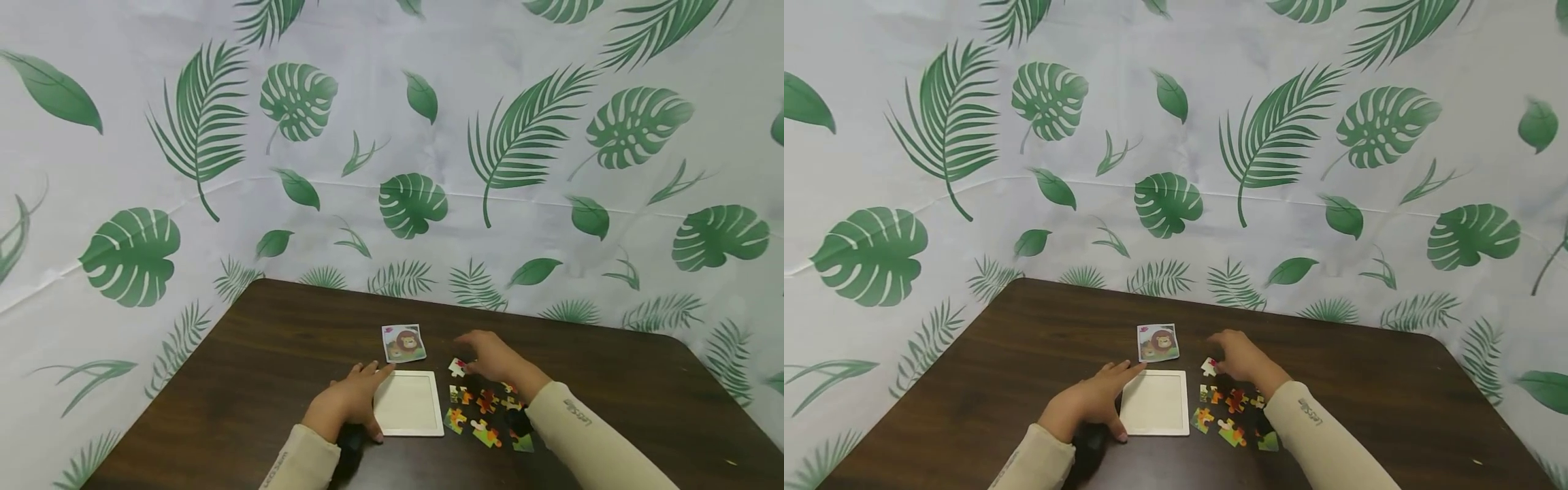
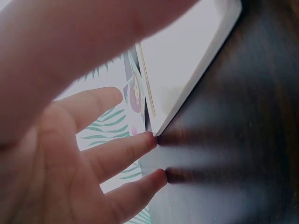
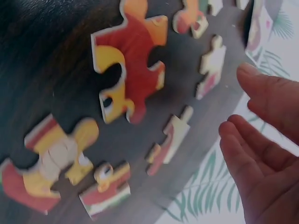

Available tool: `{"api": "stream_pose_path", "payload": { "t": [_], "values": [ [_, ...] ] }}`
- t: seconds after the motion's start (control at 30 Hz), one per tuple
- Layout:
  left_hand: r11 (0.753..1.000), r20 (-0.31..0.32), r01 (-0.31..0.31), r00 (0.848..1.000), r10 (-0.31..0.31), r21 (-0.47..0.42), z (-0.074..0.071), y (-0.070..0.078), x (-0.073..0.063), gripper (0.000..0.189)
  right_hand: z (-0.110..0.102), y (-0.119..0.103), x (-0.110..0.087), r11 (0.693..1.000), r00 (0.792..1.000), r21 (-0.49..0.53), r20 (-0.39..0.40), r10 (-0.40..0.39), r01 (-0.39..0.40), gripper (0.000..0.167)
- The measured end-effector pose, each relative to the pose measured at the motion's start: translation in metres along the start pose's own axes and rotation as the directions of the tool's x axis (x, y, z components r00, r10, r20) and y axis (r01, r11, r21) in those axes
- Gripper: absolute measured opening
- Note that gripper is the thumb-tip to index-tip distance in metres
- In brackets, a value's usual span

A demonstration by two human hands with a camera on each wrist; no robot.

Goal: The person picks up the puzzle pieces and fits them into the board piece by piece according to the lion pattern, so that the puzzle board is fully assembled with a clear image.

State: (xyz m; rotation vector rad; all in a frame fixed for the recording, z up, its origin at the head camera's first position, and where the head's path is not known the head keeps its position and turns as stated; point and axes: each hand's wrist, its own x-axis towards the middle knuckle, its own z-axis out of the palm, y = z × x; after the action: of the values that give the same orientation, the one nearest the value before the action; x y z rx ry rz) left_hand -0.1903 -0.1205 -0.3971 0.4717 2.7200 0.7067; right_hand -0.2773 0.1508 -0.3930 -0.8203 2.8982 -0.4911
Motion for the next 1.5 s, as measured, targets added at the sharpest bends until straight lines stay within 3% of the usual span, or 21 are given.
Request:
{"api": "stream_pose_path", "payload": {
  "t": [0.5,0.7,1.2,1.33,1.5],
  "values": [
    [0.999,-0.008,0.020,1.000,-0.020,0.035,-0.001,0.004,0.002,0.107,0.011,0.004,0.007,0.989,0.991,0.065,-0.015,0.136,-0.134,0.036],
    [0.996,-0.028,0.036,0.999,-0.034,0.082,-0.002,0.003,0.004,0.103,0.011,0.002,0.013,0.993,0.994,0.038,-0.025,0.111,-0.110,0.030],
    [0.995,-0.035,0.055,0.998,-0.052,0.087,0.000,0.000,0.005,0.103,0.018,-0.004,0.013,0.990,0.991,0.072,-0.048,0.126,-0.122,0.034],
    [0.994,-0.032,0.058,0.998,-0.056,0.091,0.001,-0.001,0.004,0.103,0.020,-0.003,0.012,0.993,0.994,0.092,-0.071,0.081,-0.074,0.033],
    [0.994,-0.029,0.063,0.998,-0.061,0.089,0.000,0.000,0.004,0.103,0.021,-0.001,0.013,0.985,0.992,0.162,-0.125,-0.031,0.052,0.025]
  ]
}}
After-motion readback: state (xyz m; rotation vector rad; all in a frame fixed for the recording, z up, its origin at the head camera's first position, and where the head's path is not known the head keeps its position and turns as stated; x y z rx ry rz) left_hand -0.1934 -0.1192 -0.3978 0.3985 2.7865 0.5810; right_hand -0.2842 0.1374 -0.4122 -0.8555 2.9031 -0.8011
